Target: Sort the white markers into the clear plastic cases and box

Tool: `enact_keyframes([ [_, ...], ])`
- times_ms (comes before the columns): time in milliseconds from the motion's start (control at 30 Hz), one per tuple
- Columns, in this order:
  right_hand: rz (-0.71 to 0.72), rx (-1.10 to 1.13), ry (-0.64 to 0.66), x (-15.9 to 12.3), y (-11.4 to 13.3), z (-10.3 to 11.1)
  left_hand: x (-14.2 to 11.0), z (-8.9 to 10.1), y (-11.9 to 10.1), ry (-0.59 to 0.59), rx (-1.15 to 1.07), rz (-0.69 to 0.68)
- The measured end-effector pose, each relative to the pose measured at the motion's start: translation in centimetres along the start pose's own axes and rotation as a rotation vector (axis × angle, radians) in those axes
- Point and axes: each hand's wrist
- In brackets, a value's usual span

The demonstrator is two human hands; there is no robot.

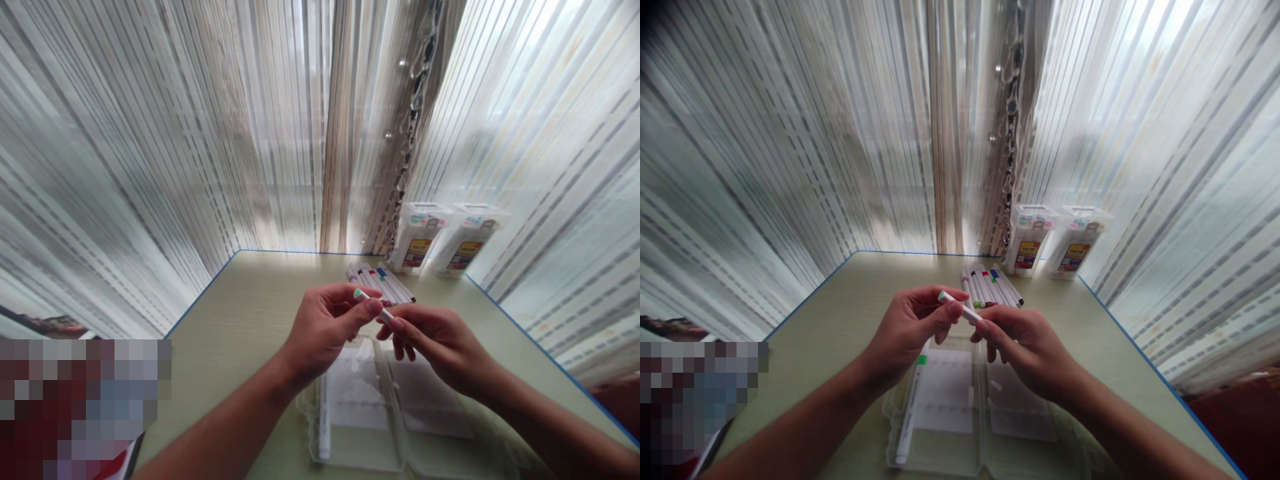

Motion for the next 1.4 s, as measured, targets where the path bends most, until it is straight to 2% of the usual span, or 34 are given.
enact_keyframes([
  [333, -0.046, 0.005, -0.072, -0.1, -0.2, -0.2, 0.0, -0.4, -0.1, 0.003, -0.009, 0.016],
  [500, -0.054, -0.004, -0.081, 0.1, 0.0, -0.3, 0.0, -0.1, 0.1, 0.026, -0.075, 0.022],
  [833, -0.029, -0.013, -0.141, -0.2, 0.3, -0.4, -0.2, -0.1, -0.5, 0.101, -0.257, 0.133],
  [1067, 0.070, -0.130, -0.172, -0.3, 0.5, -0.3, -0.4, 0.0, -1.1, 0.205, -0.292, 0.160],
  [1200, 0.180, -0.278, -0.159, -0.3, 0.3, -0.3, -0.4, 0.0, -1.1, 0.256, -0.287, 0.137],
  [1400, 0.343, -0.507, -0.221, -0.6, 0.1, -0.3, -0.6, 0.0, -1.0, 0.310, -0.279, 0.154],
])
Point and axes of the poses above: each hand's wrist, its own x-axis towards the middle knuckle, its own z-axis out of the back of the hand, y = z × x, and after that the axes turned 2 degrees about -x, right-handed
